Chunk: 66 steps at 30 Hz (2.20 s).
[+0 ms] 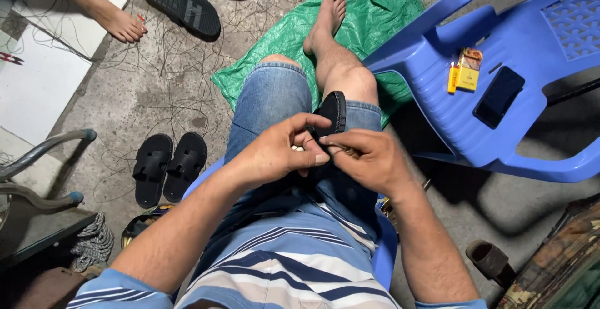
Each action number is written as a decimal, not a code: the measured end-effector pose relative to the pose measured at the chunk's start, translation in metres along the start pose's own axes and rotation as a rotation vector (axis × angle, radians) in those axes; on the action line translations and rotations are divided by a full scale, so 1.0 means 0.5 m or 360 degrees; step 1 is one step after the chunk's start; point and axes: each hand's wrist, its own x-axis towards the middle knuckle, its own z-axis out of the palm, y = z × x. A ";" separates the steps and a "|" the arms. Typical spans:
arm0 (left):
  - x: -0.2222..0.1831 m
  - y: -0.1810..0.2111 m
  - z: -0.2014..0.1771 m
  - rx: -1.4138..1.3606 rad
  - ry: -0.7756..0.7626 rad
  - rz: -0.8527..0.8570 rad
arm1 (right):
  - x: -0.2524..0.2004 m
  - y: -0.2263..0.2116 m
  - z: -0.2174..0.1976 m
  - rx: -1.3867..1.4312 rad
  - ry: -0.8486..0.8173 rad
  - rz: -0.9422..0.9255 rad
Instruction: A person is hand-sewing the sole of a black sandal to repair it using a needle and thread.
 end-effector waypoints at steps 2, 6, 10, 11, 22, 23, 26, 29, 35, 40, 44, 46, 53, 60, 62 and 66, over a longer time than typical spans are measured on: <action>0.006 0.018 0.007 -0.0070 0.0073 -0.0001 | 0.006 0.015 0.003 -0.0013 0.0060 0.0102; 0.004 0.055 -0.007 0.0458 0.0333 -0.0025 | 0.009 0.106 -0.044 0.0849 0.0905 0.0881; -0.018 0.067 -0.025 0.1015 0.0330 -0.0043 | -0.005 0.075 -0.157 0.1659 0.1802 0.0766; -0.024 0.071 -0.024 0.1197 0.0221 -0.0178 | -0.019 0.097 -0.159 0.1018 0.1956 0.0543; -0.042 0.050 -0.035 0.1033 -0.0063 0.0284 | -0.035 0.102 0.020 -0.0139 0.0395 0.0177; -0.050 0.065 -0.033 0.0644 -0.0178 0.0452 | -0.033 0.104 0.018 0.0061 0.0381 0.0301; -0.060 0.086 -0.026 -0.0119 -0.0339 0.0677 | -0.031 0.128 0.017 0.0429 0.0346 0.0359; -0.034 0.089 -0.019 0.0083 -0.0182 0.0602 | -0.037 0.147 0.022 0.0689 0.0305 0.0282; 0.041 0.024 0.003 0.0987 0.0182 -0.0154 | -0.037 0.182 0.035 0.0894 0.0357 0.0257; 0.088 -0.047 -0.013 0.0304 0.0154 -0.0184 | -0.047 0.162 0.029 0.0882 0.0460 0.0297; 0.054 -0.026 -0.026 0.0662 0.0184 0.0085 | -0.035 0.086 -0.024 0.0302 0.0257 0.0530; 0.031 -0.014 -0.014 0.0941 0.0229 0.0295 | -0.036 0.049 -0.045 0.0177 0.0169 0.0595; -0.019 0.050 -0.016 0.0529 0.0520 0.0451 | -0.005 -0.040 -0.085 -0.0073 -0.0049 0.0063; -0.110 0.034 -0.212 0.1213 0.2101 0.0070 | -0.035 -0.014 -0.119 -0.0519 -0.0335 -0.0171; -0.066 -0.003 -0.207 0.1372 0.1707 0.0568 | -0.017 -0.043 -0.104 -0.0593 -0.0265 -0.0140; -0.020 0.051 -0.044 0.1645 0.0488 0.1165 | 0.000 -0.053 -0.095 -0.0798 -0.0281 -0.0111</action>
